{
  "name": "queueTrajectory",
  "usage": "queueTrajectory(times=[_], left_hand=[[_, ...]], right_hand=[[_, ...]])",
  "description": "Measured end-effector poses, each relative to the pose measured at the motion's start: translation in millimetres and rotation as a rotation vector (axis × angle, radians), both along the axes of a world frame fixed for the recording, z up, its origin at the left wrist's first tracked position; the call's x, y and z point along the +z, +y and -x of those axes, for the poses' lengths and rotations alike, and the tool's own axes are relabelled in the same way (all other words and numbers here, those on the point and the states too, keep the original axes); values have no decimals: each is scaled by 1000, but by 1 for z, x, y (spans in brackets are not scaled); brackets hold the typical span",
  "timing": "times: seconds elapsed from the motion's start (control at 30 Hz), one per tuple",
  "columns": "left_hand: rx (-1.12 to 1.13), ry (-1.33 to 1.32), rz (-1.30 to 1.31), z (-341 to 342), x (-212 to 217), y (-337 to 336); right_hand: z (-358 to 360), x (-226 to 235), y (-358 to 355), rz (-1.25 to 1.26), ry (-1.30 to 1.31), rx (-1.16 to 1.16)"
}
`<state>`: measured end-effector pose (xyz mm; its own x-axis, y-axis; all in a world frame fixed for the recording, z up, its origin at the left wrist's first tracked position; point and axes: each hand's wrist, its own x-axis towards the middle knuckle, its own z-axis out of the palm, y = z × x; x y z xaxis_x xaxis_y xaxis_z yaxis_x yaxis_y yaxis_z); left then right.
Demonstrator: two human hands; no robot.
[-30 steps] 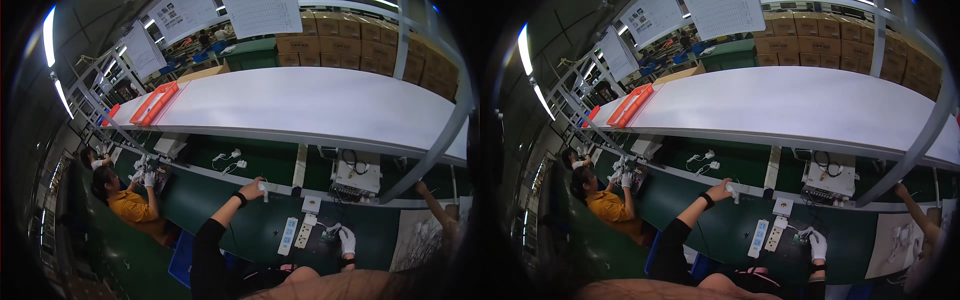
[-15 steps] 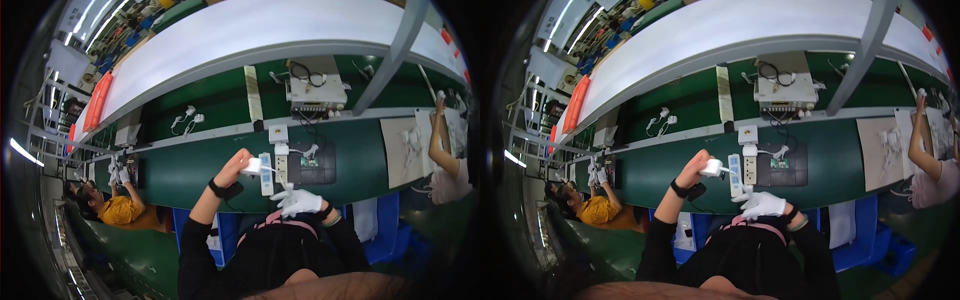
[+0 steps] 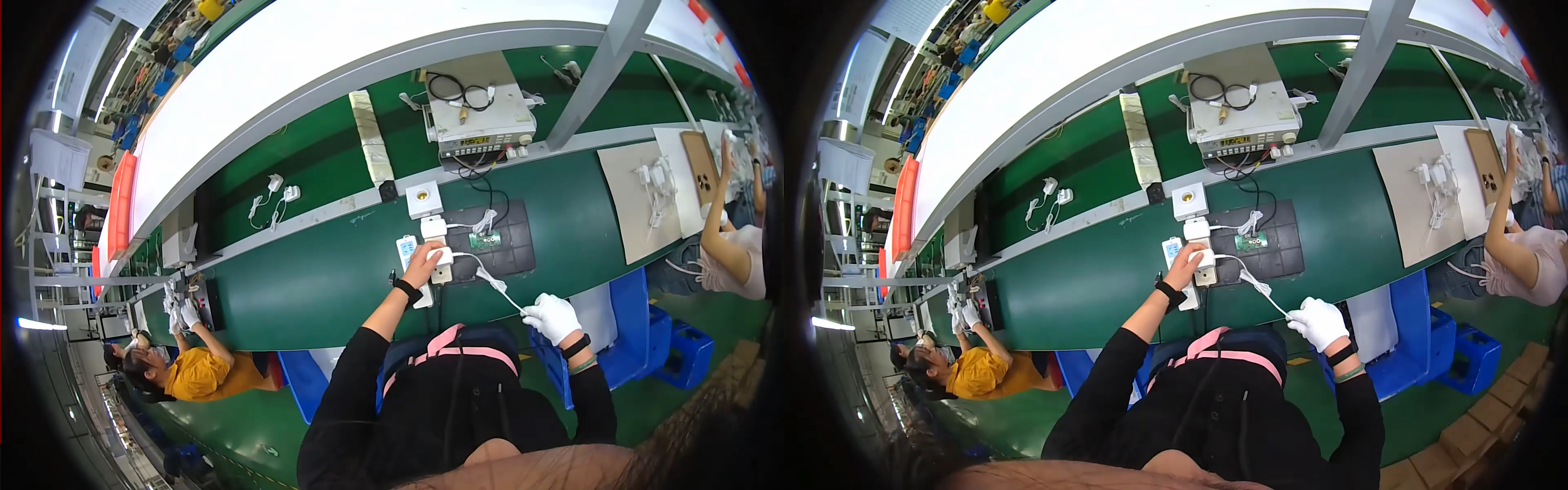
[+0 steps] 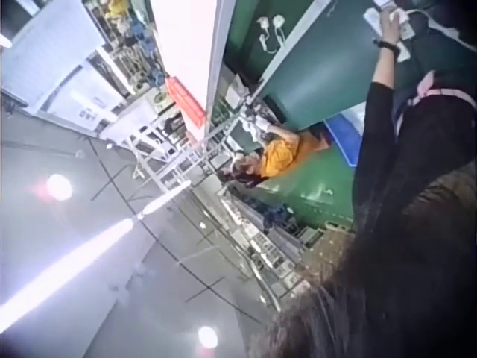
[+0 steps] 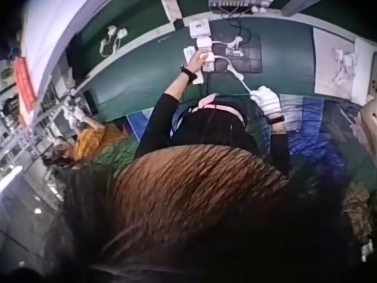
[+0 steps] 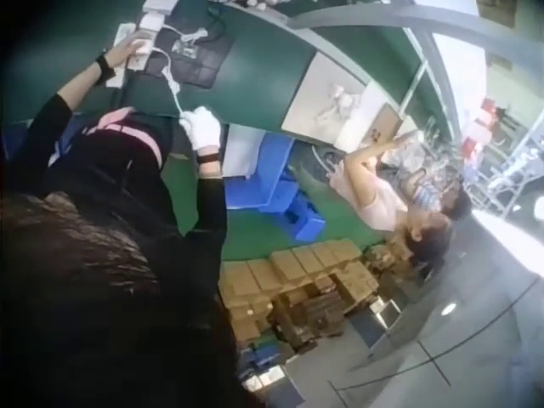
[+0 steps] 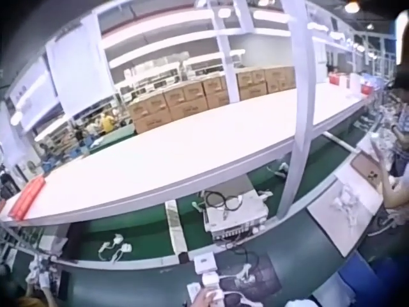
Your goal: The person tests power adapters by plugging each one into a power strip, connecting the cable to a circuit board, and then unplugging them. They then place the tested adapter back onto the conveyor belt and pick up a new one to repeat the process.
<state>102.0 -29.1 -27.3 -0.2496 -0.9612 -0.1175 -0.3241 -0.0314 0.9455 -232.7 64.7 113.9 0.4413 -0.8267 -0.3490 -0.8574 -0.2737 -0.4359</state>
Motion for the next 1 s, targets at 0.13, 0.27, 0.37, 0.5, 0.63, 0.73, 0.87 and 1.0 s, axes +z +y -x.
queueTrajectory(times=[0.13,0.27,0.37,0.5,0.63,0.73,0.87,1.0], left_hand=[[-88,-376,195,3,15,12],[-160,-485,203,-1,18,8],[-177,-558,246,1,19,12],[-149,-577,339,5,25,13],[-70,-472,271,8,37,15],[115,-360,288,3,43,4],[163,-453,446,3,61,-32],[-101,-539,238,-2,51,-48]], right_hand=[[5,-18,-11,109,-38,-138],[-2,-30,-48,309,-169,-152],[-23,-38,-78,513,-416,-253],[-43,-86,-112,561,-467,-318],[-59,-119,-131,349,-507,-323],[-65,-124,-141,275,-491,-254],[-63,-124,-151,218,-383,-128],[-67,-128,-144,254,-355,-120]])
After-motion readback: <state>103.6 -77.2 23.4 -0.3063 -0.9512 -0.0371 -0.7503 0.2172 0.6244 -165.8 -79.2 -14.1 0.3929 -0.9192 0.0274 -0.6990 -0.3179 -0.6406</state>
